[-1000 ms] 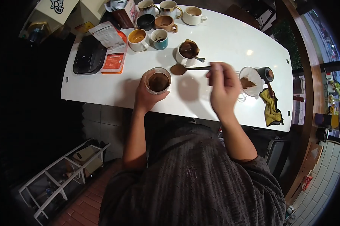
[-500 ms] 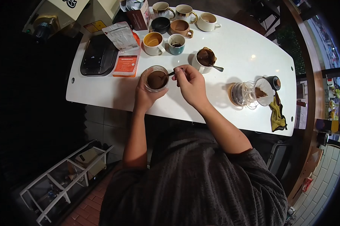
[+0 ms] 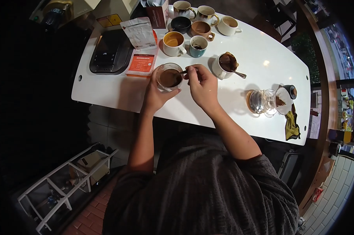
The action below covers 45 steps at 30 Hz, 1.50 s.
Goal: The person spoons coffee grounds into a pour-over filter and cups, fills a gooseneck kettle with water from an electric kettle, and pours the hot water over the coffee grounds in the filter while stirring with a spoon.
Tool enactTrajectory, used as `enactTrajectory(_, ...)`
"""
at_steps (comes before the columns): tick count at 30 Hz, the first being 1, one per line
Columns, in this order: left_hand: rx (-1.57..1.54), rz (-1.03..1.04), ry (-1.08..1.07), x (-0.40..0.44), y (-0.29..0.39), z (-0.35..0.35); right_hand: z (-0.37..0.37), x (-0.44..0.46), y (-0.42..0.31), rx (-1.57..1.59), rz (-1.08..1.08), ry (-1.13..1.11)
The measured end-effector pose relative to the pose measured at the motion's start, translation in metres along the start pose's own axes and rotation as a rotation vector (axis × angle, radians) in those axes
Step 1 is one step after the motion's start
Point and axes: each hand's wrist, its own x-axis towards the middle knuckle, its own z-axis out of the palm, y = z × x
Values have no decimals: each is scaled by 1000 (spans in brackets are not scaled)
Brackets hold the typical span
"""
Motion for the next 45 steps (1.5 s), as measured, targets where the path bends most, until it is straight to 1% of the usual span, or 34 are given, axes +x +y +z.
enactTrajectory(2, 58, -14, -48, 1, -2, -2, -5, -3, -12, -67, -23, 0)
enactTrajectory(4, 100, -12, -32, 0, 6, -2, -9, -5, -22, -199, -202, 16)
enactTrajectory(5, 145, -7, -19, 0, 9, -1, -12, -4, -20, -203, -202, 14)
enactTrajectory(7, 130, 5, 0, 0, 7, 2, -16, -3, -16, -331, -413, -1)
enactTrajectory(9, 114, 20, 15, 0, 7, 3, -17, -3, -14, -337, -409, -17)
enactTrajectory(11, 98, -14, 15, 1, 8, 5, -19, -4, -10, -342, -407, -30)
enactTrajectory(12, 97, -11, 13, 1, 7, 6, -19, -7, -7, -317, -306, -45)
enactTrajectory(13, 132, 49, 14, 1, 4, 7, -21, -8, -6, -291, -206, -58)
enactTrajectory(14, 168, 107, 16, 2, 3, 8, -21, -9, -6, -292, -206, -55)
enactTrajectory(16, 162, 100, 2, 4, 12, 8, -23, -9, -7, -118, 27, 35)
enactTrajectory(17, 157, 89, -11, 4, 17, 9, -27, -8, -6, -91, 80, 39)
enactTrajectory(18, 157, 91, -18, 5, 24, 9, -31, -8, -8, -91, 82, 46)
enactTrajectory(20, 229, 102, -62, 7, 38, 11, -39, -8, -15, 105, 202, 72)
enactTrajectory(22, 228, 132, -85, 10, 49, 14, -48, -10, -22, 147, 195, 95)
enactTrajectory(25, 216, 196, -104, 13, 62, 23, -65, -14, -33, 199, 81, 184)
enactTrajectory(27, 206, 239, -110, 15, 72, 31, -81, -18, -41, 174, 33, 207)
enactTrajectory(29, 139, 218, -155, 17, 86, 41, -96, -22, -50, 151, -29, 237)
enactTrajectory(33, 66, 207, -217, 18, 109, 69, -130, -27, -60, 130, -58, 302)
enactTrajectory(36, 18, 200, -280, 17, 124, 91, -156, -32, -65, 171, -40, 343)
enactTrajectory(38, -32, 193, -358, 16, 132, 106, -174, -36, -66, 141, -98, 375)
enactTrajectory(39, -34, 199, -372, 15, 135, 115, -182, -39, -65, 139, -100, 390)
enactTrajectory(41, -156, 212, -337, 13, 141, 134, -198, -45, -62, 76, -134, 379)
enactTrajectory(45, -118, 254, -386, 9, 150, 159, -222, -56, -62, 70, -169, 437)
